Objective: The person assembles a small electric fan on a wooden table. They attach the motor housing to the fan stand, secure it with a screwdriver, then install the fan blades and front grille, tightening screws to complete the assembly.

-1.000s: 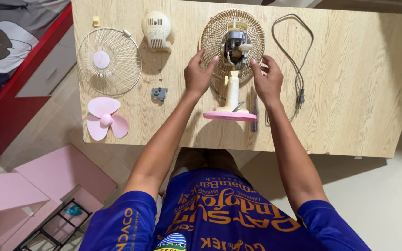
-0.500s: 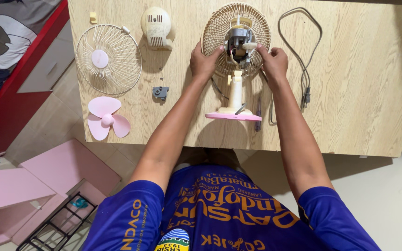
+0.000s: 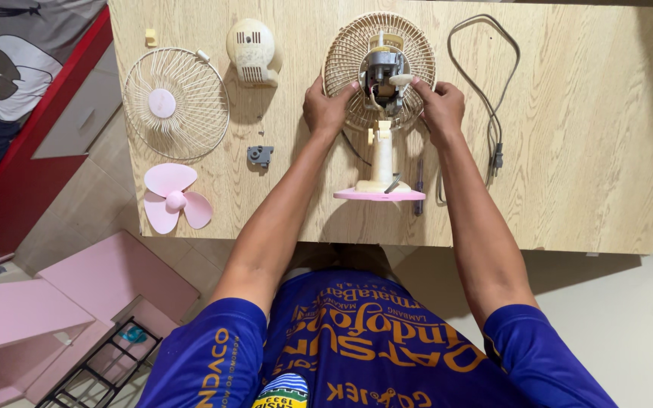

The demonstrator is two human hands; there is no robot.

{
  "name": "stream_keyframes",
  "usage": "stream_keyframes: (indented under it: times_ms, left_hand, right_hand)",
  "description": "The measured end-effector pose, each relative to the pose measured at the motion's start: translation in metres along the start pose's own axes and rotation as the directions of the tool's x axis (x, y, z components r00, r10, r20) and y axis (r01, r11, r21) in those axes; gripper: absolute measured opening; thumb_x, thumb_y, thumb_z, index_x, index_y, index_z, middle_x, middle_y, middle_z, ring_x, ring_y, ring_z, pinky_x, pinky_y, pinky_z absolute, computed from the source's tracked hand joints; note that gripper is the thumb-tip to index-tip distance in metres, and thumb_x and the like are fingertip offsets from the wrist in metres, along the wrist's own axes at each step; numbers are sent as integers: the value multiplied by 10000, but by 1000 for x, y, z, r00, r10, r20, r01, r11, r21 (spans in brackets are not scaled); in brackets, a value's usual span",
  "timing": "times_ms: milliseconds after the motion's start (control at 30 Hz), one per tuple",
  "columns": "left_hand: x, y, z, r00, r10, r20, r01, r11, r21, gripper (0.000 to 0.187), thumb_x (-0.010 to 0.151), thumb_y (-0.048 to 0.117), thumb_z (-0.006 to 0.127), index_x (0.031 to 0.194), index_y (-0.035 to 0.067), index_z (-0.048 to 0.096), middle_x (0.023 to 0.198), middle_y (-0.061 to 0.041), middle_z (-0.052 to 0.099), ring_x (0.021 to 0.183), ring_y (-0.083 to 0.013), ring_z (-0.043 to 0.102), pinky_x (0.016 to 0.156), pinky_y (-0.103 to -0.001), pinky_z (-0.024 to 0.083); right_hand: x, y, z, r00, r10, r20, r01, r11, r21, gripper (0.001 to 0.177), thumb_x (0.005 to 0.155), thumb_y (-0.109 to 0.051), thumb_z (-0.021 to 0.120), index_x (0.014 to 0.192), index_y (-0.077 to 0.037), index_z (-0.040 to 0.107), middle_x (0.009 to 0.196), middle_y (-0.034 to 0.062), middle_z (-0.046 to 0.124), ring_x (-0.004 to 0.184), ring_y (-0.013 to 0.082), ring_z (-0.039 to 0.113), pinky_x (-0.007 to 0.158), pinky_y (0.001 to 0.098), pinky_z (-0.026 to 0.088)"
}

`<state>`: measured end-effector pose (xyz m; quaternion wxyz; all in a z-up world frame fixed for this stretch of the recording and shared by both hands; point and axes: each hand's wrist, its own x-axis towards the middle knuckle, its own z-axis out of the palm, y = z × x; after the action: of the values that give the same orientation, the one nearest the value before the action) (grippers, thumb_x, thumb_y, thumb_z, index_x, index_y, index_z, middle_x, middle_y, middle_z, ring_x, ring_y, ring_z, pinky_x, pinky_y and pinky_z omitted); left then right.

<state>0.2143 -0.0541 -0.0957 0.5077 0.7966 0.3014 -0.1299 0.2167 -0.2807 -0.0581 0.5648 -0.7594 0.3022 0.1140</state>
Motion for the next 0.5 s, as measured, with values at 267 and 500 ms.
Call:
stream_keyframes:
  times_ms: [267, 500]
  left_hand:
    - [1, 6, -3, 950, 241, -197, -241, 970, 26, 952, 702, 513, 907, 1372, -73, 568, 1255, -236, 649, 1110, -318, 661, 982, -430, 525]
    - [-3, 40, -10, 929, 298, -220, -317, 947, -56, 1006, 707, 508, 859, 1426, -90, 487, 1289, -224, 620, 1012, -269, 707, 858, -401, 617]
  right_hand:
    - [-2, -8, -1, 989, -146, -26, 147, 988, 36, 384, 910, -329, 847, 864, 22, 696, 718, 3, 599, 587, 86, 505, 483, 275, 394]
    - [12, -31, -9, 920, -393, -17, 388, 901, 193, 380, 914, -256, 827, 1139, 33, 723, 1014, 89, 730, 890, 137, 701, 708, 266, 606]
